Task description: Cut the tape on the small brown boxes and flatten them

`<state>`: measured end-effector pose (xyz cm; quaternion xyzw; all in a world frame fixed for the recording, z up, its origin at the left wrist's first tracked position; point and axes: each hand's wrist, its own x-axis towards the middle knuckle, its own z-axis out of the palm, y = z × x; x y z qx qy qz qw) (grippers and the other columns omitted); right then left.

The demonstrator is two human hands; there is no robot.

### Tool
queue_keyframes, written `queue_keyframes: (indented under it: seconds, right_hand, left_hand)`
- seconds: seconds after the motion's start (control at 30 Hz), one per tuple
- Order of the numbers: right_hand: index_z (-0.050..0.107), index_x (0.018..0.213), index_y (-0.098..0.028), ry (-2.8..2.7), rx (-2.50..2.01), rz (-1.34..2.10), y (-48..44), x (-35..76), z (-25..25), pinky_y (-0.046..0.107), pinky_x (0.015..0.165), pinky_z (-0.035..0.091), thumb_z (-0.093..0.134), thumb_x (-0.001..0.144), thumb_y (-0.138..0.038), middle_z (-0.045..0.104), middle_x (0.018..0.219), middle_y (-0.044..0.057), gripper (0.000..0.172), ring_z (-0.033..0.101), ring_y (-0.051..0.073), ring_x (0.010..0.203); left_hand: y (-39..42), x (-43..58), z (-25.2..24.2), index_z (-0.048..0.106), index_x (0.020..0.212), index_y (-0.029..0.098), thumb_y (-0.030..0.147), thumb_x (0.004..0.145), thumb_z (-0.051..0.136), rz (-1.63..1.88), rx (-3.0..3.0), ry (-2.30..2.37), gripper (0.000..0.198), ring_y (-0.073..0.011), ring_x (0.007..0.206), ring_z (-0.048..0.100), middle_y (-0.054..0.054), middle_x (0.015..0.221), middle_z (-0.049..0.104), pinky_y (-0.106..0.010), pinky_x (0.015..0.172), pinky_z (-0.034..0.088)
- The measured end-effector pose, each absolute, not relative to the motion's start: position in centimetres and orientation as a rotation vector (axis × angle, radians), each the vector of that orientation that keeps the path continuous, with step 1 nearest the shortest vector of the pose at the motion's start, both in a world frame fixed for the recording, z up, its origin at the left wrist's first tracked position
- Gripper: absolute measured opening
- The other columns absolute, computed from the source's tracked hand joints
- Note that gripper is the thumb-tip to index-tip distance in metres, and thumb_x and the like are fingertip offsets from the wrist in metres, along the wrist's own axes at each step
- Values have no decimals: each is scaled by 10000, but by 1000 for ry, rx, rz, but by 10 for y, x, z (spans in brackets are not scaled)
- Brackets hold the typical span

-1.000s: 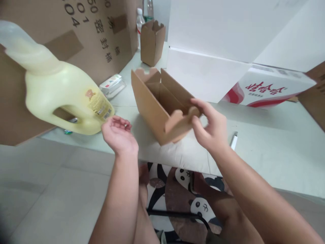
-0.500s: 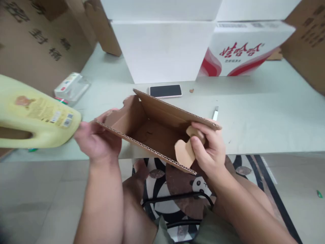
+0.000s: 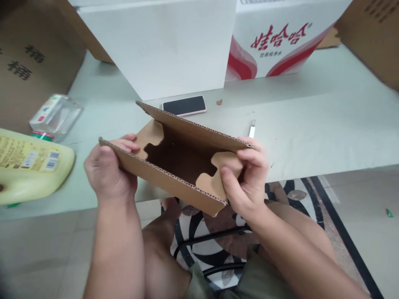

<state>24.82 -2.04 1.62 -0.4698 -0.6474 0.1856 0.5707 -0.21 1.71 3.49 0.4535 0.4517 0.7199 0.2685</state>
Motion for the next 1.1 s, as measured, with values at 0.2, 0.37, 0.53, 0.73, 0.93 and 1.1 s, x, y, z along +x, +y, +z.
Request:
queue_keyframes:
  seconds: [0.2, 0.37, 0.53, 0.73, 0.93, 1.1]
  right_hand:
    - [557, 1333, -426, -1462, -1025, 462, -17, 250, 20, 537, 929, 614, 624, 954, -387, 710, 1210, 59, 386, 718, 305, 1103]
    - [768, 953, -336, -1513, -872, 469, -15, 258, 16, 626, 1096, 524, 474, 1019, -384, 745, 1005, 59, 306, 701, 305, 1136]
    - [758, 957, -331, -1562, -973, 403, -16, 259, 15, 641, 1130, 493, 566, 966, -322, 734, 1002, 60, 193, 684, 318, 1165]
    - [723, 1056, -318, -1661, -873, 352, -16, 257, 14, 619, 1093, 510, 463, 980, -443, 691, 1038, 81, 299, 657, 329, 1141]
    - [689, 1137, -331, -1733, -868, 315, -16, 258, 14, 630, 1095, 493, 437, 988, -478, 658, 1084, 89, 327, 627, 337, 1160]
    - [700, 1155, -349, -1805, -907, 342, -12, 270, 23, 645, 1182, 419, 358, 1008, -546, 641, 1173, 86, 421, 560, 359, 1318]
  left_hand:
    - [13, 0, 31, 754, 1074, 324, 497, 796, 851, 1861, 1164, 1152, 342, -181, 905, 732, -8, 955, 771, -296, 795, 586]
    - [13, -3, 29, 773, 1084, 291, 448, 849, 810, 1846, 1314, 1201, 285, -223, 1111, 716, -40, 1163, 765, -388, 1052, 544]
    - [13, -6, 32, 819, 1009, 292, 364, 916, 723, 1762, 1500, 1280, 152, -244, 1276, 660, -35, 1233, 755, -450, 1186, 469]
    - [10, -3, 36, 836, 1007, 319, 327, 890, 732, 1710, 1537, 1364, 157, -240, 1231, 686, -17, 1200, 779, -442, 1179, 485]
    - [12, 0, 36, 844, 915, 299, 281, 880, 723, 1759, 1532, 1399, 128, -248, 1190, 706, -15, 1158, 793, -473, 1164, 499]
    - [13, -3, 36, 842, 877, 286, 283, 862, 721, 1769, 1525, 1453, 121, -254, 1161, 716, -28, 1121, 793, -472, 1139, 517]
